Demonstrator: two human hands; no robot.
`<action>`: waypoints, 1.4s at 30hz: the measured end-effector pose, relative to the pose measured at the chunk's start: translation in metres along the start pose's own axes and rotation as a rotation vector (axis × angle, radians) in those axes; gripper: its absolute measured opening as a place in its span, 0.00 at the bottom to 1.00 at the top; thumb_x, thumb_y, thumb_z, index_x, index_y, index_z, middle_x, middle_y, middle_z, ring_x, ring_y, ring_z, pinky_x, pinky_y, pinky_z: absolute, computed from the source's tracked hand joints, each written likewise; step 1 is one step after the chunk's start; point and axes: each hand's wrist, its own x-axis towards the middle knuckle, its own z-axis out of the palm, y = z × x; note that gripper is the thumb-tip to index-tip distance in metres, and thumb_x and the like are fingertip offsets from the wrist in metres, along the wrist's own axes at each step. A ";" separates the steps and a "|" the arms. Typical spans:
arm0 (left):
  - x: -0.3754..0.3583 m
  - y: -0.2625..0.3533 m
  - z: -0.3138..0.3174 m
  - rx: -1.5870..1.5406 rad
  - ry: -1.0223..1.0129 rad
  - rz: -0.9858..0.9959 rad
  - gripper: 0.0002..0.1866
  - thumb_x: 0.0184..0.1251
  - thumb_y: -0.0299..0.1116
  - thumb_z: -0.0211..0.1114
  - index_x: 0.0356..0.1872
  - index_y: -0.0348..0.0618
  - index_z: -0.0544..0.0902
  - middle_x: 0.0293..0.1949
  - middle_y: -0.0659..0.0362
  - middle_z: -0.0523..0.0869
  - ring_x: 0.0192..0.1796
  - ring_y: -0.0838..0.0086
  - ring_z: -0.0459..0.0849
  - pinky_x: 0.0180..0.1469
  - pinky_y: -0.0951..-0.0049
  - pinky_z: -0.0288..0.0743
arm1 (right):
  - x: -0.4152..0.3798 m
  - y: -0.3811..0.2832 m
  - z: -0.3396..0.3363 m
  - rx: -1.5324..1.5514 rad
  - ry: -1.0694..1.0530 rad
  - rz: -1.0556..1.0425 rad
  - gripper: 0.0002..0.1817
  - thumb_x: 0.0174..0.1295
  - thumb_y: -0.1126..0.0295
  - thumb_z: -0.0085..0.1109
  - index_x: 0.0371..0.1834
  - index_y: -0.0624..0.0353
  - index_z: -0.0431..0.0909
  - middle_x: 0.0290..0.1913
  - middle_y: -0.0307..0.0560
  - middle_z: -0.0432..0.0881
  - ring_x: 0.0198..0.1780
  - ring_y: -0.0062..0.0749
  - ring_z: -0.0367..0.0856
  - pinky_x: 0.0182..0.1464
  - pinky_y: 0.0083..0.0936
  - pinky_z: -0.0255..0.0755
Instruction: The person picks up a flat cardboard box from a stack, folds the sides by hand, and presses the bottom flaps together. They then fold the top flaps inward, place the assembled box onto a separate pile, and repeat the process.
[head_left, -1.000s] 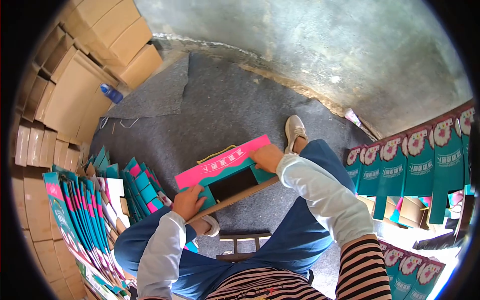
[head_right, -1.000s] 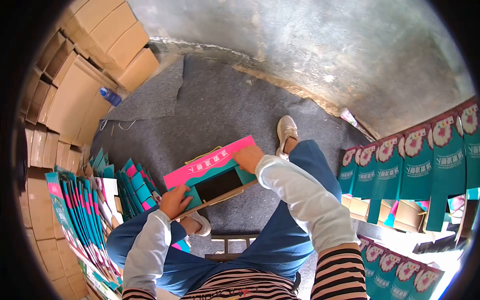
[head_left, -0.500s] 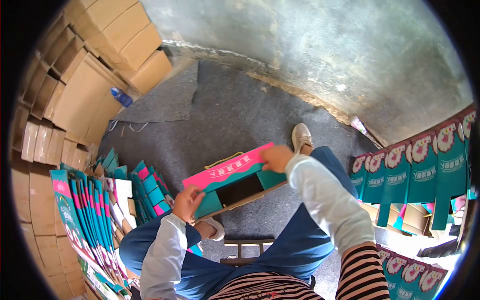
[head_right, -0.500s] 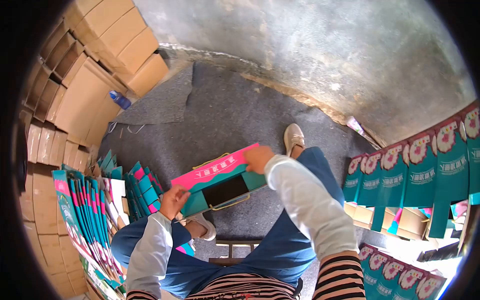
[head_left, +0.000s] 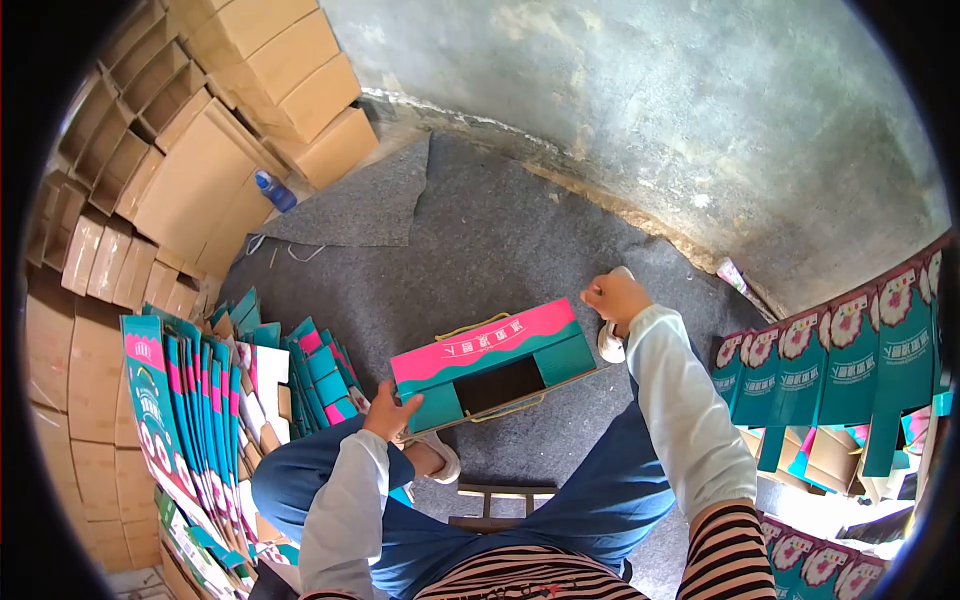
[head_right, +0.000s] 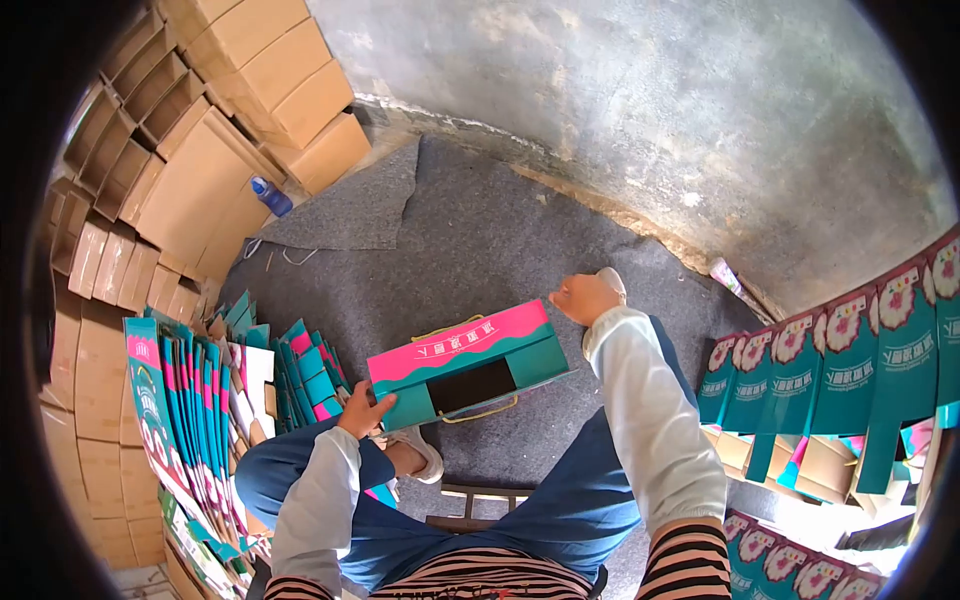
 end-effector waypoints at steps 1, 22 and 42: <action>-0.001 0.003 0.000 -0.001 -0.003 -0.011 0.42 0.58 0.49 0.71 0.62 0.28 0.62 0.41 0.43 0.83 0.39 0.64 0.84 0.39 0.67 0.78 | -0.002 0.000 0.002 0.009 0.001 0.016 0.20 0.60 0.49 0.55 0.38 0.56 0.83 0.36 0.54 0.85 0.43 0.49 0.83 0.46 0.42 0.74; 0.012 -0.009 0.007 -0.331 -0.007 -0.240 0.41 0.62 0.67 0.52 0.61 0.37 0.68 0.54 0.45 0.79 0.53 0.58 0.79 0.55 0.59 0.72 | 0.030 0.026 0.027 -0.112 -0.265 0.051 0.38 0.61 0.35 0.45 0.54 0.62 0.76 0.54 0.57 0.80 0.51 0.52 0.81 0.53 0.42 0.73; 0.010 0.050 -0.002 -0.702 -0.147 -0.394 0.44 0.63 0.73 0.43 0.63 0.41 0.72 0.60 0.53 0.77 0.62 0.65 0.73 0.64 0.64 0.64 | -0.013 -0.009 0.066 0.804 -0.435 0.243 0.48 0.53 0.33 0.58 0.66 0.62 0.65 0.59 0.54 0.76 0.59 0.44 0.75 0.57 0.38 0.71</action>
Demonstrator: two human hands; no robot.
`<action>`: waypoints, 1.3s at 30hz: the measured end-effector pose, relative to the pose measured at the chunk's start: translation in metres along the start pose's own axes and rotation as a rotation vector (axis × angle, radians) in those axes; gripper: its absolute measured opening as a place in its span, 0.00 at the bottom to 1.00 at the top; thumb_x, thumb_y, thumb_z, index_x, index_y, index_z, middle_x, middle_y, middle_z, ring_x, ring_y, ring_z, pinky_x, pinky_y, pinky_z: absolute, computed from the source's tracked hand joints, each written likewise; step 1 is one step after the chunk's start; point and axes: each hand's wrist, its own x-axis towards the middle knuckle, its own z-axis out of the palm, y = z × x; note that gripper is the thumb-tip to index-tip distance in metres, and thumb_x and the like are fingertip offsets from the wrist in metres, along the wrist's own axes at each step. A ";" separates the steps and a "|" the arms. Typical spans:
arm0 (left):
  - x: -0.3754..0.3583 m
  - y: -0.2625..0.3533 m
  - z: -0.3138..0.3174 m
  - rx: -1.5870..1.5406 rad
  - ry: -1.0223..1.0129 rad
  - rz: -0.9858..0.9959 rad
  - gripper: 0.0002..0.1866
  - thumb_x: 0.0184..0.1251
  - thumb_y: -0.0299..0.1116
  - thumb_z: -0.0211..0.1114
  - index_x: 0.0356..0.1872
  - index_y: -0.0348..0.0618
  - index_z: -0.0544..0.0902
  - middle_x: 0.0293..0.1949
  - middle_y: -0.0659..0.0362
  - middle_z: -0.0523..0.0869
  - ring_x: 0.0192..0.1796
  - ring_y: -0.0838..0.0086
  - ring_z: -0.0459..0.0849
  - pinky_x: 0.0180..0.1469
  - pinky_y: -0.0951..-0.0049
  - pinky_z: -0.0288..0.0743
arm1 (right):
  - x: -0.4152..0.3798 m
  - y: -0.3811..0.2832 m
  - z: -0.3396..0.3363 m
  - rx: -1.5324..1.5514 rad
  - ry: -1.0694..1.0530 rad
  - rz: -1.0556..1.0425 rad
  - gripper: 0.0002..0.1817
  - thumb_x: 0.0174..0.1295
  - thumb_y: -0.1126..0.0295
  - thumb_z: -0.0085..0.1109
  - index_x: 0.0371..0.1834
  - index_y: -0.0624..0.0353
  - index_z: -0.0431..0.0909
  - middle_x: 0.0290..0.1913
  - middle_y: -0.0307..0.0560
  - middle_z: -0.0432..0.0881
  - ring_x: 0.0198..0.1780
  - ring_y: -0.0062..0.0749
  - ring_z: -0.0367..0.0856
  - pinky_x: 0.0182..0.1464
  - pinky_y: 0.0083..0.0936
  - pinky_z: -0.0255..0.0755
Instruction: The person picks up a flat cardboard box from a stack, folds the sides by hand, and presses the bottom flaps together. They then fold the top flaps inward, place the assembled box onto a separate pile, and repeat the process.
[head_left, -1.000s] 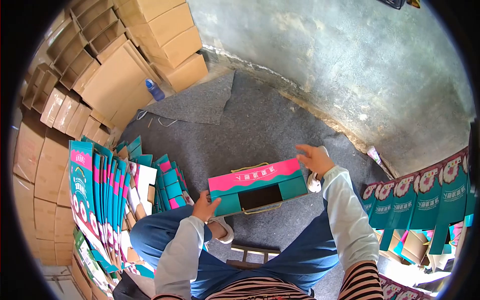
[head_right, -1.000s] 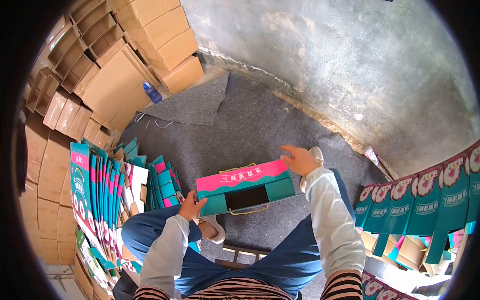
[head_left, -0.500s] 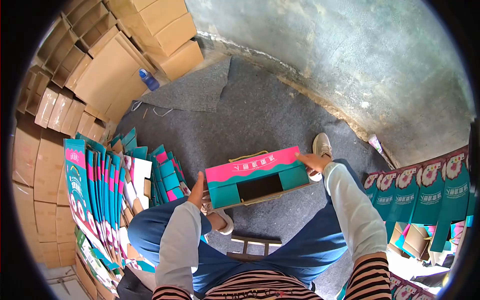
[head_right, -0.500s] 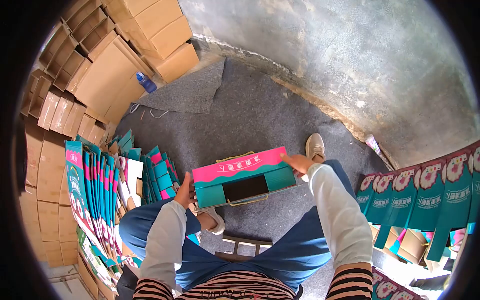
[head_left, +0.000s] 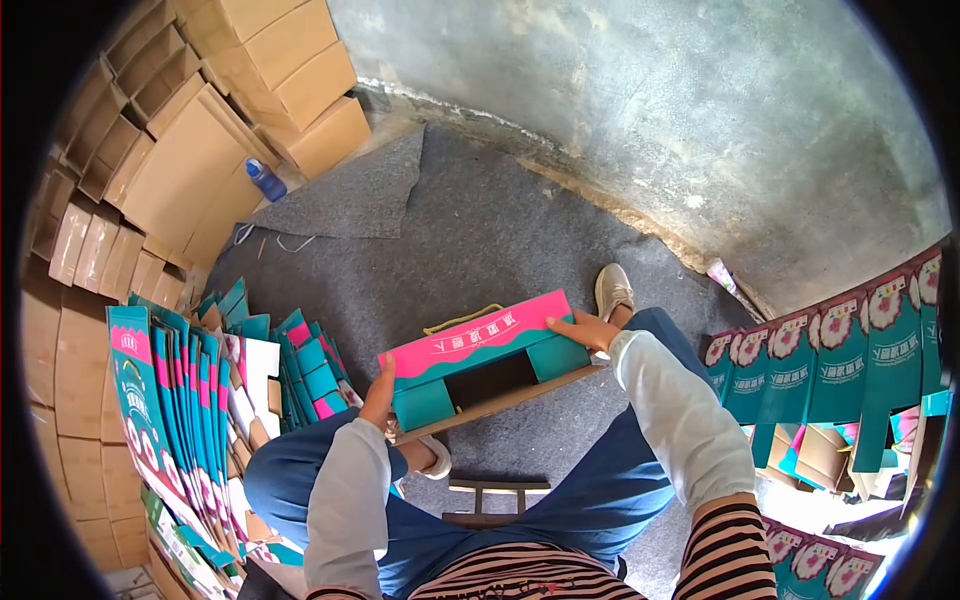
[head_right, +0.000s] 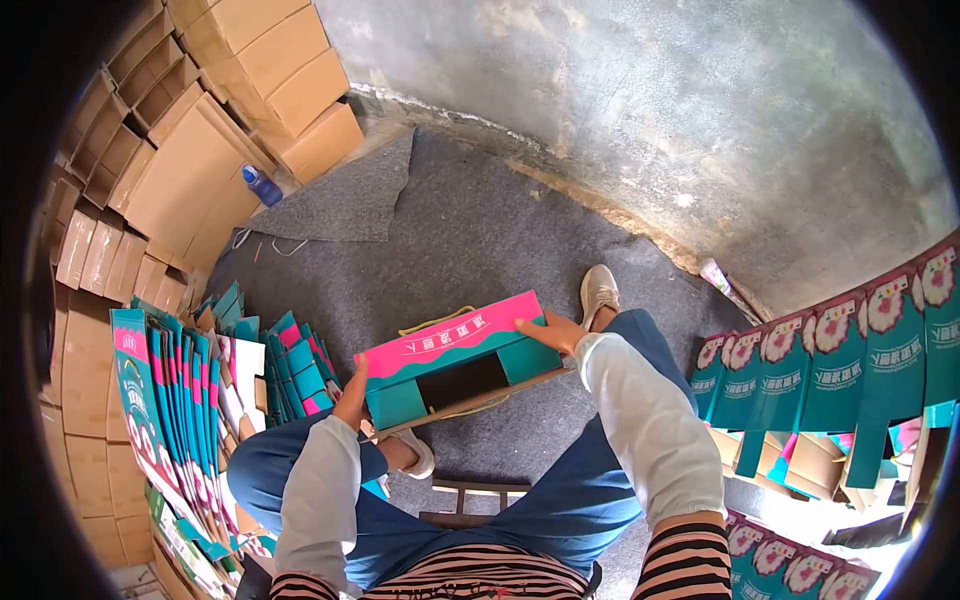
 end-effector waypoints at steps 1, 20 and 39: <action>0.005 -0.004 -0.005 0.004 -0.002 0.055 0.44 0.64 0.72 0.44 0.63 0.40 0.71 0.59 0.53 0.77 0.62 0.65 0.73 0.63 0.65 0.65 | 0.002 0.001 0.001 0.032 0.010 -0.044 0.47 0.54 0.34 0.59 0.65 0.63 0.65 0.58 0.55 0.76 0.59 0.43 0.75 0.59 0.35 0.70; -0.147 0.113 0.020 -0.161 -0.011 0.896 0.35 0.68 0.50 0.59 0.67 0.38 0.62 0.62 0.53 0.71 0.65 0.69 0.68 0.66 0.70 0.60 | -0.198 -0.128 -0.018 -0.297 0.646 -0.887 0.37 0.63 0.47 0.57 0.68 0.59 0.61 0.52 0.60 0.79 0.54 0.47 0.80 0.56 0.33 0.71; -0.207 0.142 0.103 -0.136 -0.358 1.149 0.41 0.60 0.30 0.67 0.70 0.38 0.52 0.63 0.54 0.66 0.64 0.68 0.67 0.66 0.66 0.60 | -0.353 -0.092 -0.057 -0.163 0.943 -0.995 0.35 0.64 0.58 0.60 0.69 0.64 0.59 0.59 0.55 0.74 0.61 0.37 0.72 0.62 0.29 0.64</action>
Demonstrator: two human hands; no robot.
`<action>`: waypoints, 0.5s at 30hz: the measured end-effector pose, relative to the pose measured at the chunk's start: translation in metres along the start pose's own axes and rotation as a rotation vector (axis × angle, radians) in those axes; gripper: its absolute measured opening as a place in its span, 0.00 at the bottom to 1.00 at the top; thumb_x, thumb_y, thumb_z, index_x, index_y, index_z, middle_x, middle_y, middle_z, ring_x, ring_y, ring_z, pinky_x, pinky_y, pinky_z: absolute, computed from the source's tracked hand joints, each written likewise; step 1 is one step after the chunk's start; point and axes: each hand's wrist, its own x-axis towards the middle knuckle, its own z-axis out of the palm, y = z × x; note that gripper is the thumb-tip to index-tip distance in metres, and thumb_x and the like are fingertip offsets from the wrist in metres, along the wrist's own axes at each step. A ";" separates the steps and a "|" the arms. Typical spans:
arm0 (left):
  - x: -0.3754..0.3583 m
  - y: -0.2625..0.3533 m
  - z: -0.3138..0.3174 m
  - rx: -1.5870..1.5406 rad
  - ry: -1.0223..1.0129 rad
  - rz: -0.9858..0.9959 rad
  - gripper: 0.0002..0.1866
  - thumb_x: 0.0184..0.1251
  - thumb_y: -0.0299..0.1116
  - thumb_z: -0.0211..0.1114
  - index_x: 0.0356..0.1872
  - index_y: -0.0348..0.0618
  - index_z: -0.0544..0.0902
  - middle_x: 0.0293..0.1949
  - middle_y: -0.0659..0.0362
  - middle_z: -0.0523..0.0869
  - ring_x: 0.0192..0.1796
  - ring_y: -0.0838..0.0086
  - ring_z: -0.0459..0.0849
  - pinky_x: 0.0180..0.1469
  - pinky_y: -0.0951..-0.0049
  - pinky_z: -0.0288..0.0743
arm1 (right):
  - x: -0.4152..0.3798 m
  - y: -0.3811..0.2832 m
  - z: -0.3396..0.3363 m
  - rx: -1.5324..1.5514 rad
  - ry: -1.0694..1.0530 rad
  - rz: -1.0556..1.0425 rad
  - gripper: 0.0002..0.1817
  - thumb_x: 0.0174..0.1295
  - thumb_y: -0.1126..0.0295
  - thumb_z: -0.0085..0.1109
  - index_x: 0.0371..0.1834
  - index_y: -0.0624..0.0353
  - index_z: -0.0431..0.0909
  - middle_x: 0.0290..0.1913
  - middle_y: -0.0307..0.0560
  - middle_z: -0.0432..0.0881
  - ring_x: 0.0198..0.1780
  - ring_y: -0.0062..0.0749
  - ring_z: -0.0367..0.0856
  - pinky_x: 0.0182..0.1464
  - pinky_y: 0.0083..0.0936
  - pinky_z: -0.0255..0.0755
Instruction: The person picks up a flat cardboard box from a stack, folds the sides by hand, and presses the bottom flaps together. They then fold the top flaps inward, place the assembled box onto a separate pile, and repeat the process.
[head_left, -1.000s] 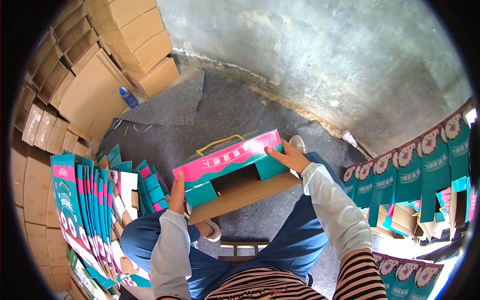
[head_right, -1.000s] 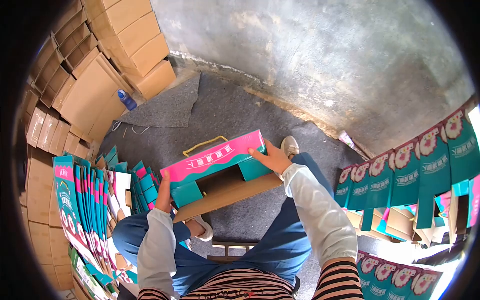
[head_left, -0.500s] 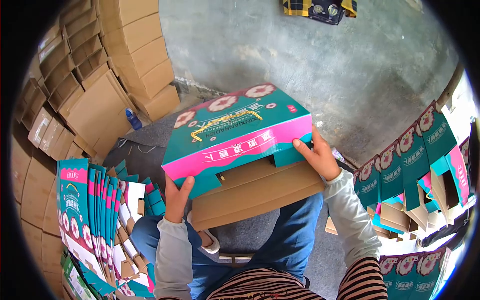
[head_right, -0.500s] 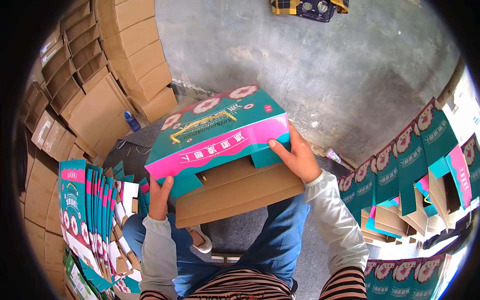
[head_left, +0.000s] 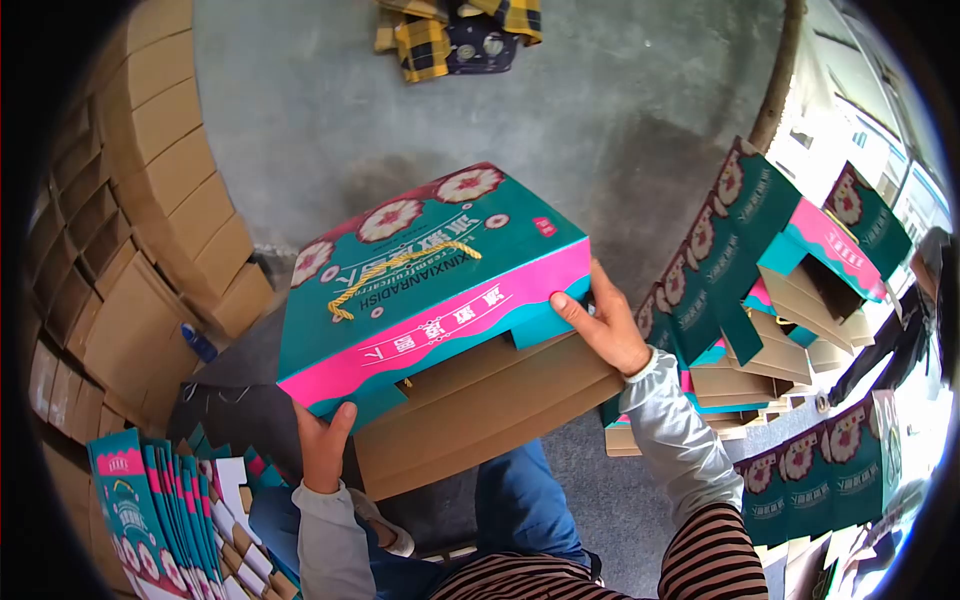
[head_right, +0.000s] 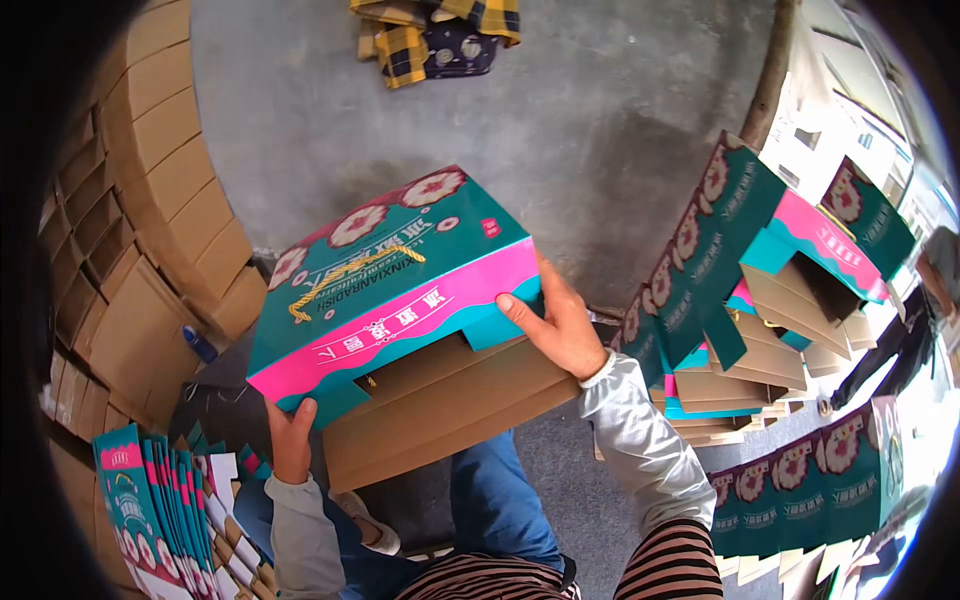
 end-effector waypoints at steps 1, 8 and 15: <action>0.003 0.005 0.010 -0.037 -0.022 0.021 0.41 0.60 0.30 0.67 0.70 0.38 0.52 0.63 0.54 0.66 0.64 0.68 0.66 0.66 0.66 0.60 | -0.001 -0.006 -0.010 -0.009 0.023 -0.032 0.34 0.65 0.58 0.60 0.69 0.64 0.59 0.59 0.55 0.74 0.61 0.35 0.72 0.62 0.29 0.63; 0.064 0.062 0.118 -0.015 -0.240 0.324 0.34 0.62 0.31 0.63 0.68 0.38 0.58 0.62 0.56 0.68 0.64 0.70 0.66 0.67 0.65 0.57 | -0.013 -0.079 -0.133 -0.252 0.349 -0.178 0.30 0.66 0.62 0.58 0.67 0.64 0.62 0.59 0.45 0.73 0.61 0.28 0.68 0.65 0.25 0.59; 0.158 0.170 0.327 -0.317 -0.613 0.750 0.37 0.56 0.35 0.71 0.65 0.36 0.62 0.56 0.52 0.74 0.60 0.66 0.72 0.64 0.65 0.64 | -0.038 -0.129 -0.374 -0.561 0.667 -0.059 0.28 0.70 0.52 0.50 0.67 0.58 0.66 0.61 0.43 0.72 0.62 0.26 0.67 0.63 0.20 0.57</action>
